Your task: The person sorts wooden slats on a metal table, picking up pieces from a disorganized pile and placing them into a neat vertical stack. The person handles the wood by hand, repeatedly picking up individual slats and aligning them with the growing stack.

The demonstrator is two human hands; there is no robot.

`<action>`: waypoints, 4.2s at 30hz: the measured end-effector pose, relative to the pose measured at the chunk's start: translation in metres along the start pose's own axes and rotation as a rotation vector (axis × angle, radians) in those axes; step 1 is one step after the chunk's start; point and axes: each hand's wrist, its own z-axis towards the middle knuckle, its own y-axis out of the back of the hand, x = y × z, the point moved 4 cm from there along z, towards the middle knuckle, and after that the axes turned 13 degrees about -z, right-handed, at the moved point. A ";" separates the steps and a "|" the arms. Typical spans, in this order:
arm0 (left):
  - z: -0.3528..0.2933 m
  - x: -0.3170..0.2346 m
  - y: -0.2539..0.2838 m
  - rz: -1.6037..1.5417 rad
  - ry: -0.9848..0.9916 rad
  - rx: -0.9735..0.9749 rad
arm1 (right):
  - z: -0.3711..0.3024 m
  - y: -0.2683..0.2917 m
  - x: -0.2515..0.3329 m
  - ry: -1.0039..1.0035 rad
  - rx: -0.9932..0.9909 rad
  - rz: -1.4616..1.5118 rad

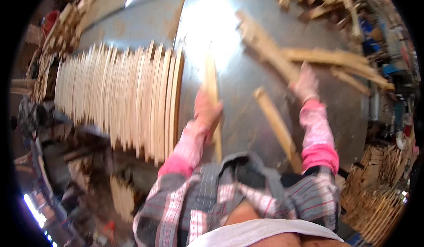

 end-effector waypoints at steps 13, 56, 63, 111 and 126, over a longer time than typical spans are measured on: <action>-0.029 0.024 0.094 0.483 0.009 0.203 | 0.036 -0.044 0.007 -0.042 0.229 -0.032; -0.098 0.036 0.096 0.037 -0.301 -0.067 | -0.210 -0.009 0.316 0.912 0.824 0.509; -0.077 0.039 0.065 0.339 -0.283 0.037 | -0.202 -0.027 0.180 0.387 0.342 0.482; -0.037 0.023 0.040 0.323 -0.280 -0.024 | 0.052 -0.015 0.069 0.157 0.725 1.177; -0.042 0.023 0.054 0.326 -0.273 -0.046 | -0.085 -0.042 0.095 -0.024 0.633 1.705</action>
